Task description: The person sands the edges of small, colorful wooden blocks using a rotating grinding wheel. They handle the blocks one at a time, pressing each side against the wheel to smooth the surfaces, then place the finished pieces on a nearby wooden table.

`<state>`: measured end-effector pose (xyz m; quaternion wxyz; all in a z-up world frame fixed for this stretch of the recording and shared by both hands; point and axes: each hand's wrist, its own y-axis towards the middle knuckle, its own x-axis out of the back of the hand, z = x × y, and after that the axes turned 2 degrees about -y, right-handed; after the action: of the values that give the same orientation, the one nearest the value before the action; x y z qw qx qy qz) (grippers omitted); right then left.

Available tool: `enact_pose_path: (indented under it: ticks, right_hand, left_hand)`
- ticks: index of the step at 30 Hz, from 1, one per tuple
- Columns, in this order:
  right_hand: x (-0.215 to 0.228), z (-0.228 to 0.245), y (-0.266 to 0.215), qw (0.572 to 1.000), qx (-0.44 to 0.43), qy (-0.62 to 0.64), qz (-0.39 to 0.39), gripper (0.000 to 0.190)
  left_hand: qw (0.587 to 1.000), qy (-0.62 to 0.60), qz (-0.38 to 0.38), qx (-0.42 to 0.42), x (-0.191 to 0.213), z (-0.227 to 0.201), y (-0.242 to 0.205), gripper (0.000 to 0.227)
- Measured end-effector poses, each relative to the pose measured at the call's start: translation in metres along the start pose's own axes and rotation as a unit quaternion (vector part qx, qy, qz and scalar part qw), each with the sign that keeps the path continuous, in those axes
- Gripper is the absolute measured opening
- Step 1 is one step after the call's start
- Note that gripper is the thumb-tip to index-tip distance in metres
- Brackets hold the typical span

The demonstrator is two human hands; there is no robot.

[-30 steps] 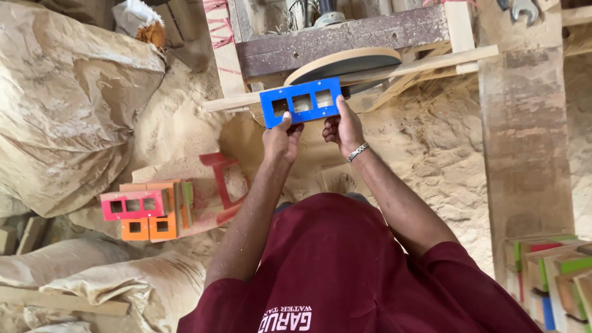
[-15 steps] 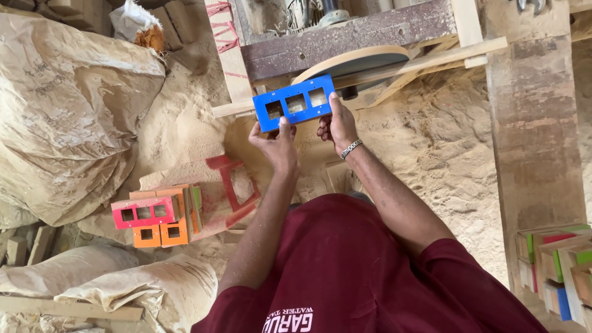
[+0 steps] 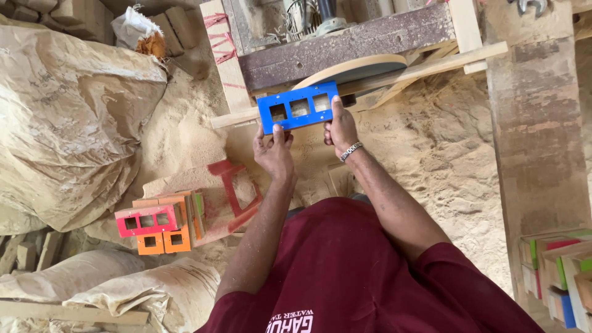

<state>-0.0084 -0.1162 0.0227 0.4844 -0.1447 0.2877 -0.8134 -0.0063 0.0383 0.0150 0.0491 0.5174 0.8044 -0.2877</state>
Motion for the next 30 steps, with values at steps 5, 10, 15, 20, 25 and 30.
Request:
enact_pose_path:
  ticks: [5, 10, 15, 20, 25, 30]
  right_hand:
    - [0.018, 0.0, 0.009, 0.999, 0.007, 0.017, -0.029, 0.052]
    - [0.032, 0.003, 0.012, 0.999, 0.022, 0.026, -0.038, 0.054]
    - [0.047, 0.01, 0.012, 0.998, 0.016, 0.037, -0.053, 0.051]
    - [0.063, 0.019, 0.015, 0.997, 0.019, 0.042, -0.067, 0.05]
    - [0.082, 0.023, 0.015, 0.996, 0.022, 0.045, -0.076, 0.051]
    - [0.098, 0.03, 0.019, 0.995, 0.021, 0.053, -0.082, 0.051]
  left_hand:
    - [1.0, 0.009, 0.009, 0.009, -0.012, 0.007, -0.007, 0.048]
    - [0.999, 0.02, 0.003, 0.033, -0.026, 0.012, -0.018, 0.051]
    - [0.999, -0.017, 0.001, 0.049, -0.041, 0.024, -0.027, 0.052]
    - [0.999, -0.03, 0.01, 0.041, -0.055, 0.041, -0.034, 0.051]
    - [0.999, -0.035, 0.01, 0.025, -0.068, 0.059, -0.045, 0.052]
    - [0.999, -0.042, 0.01, 0.025, -0.081, 0.073, -0.052, 0.051]
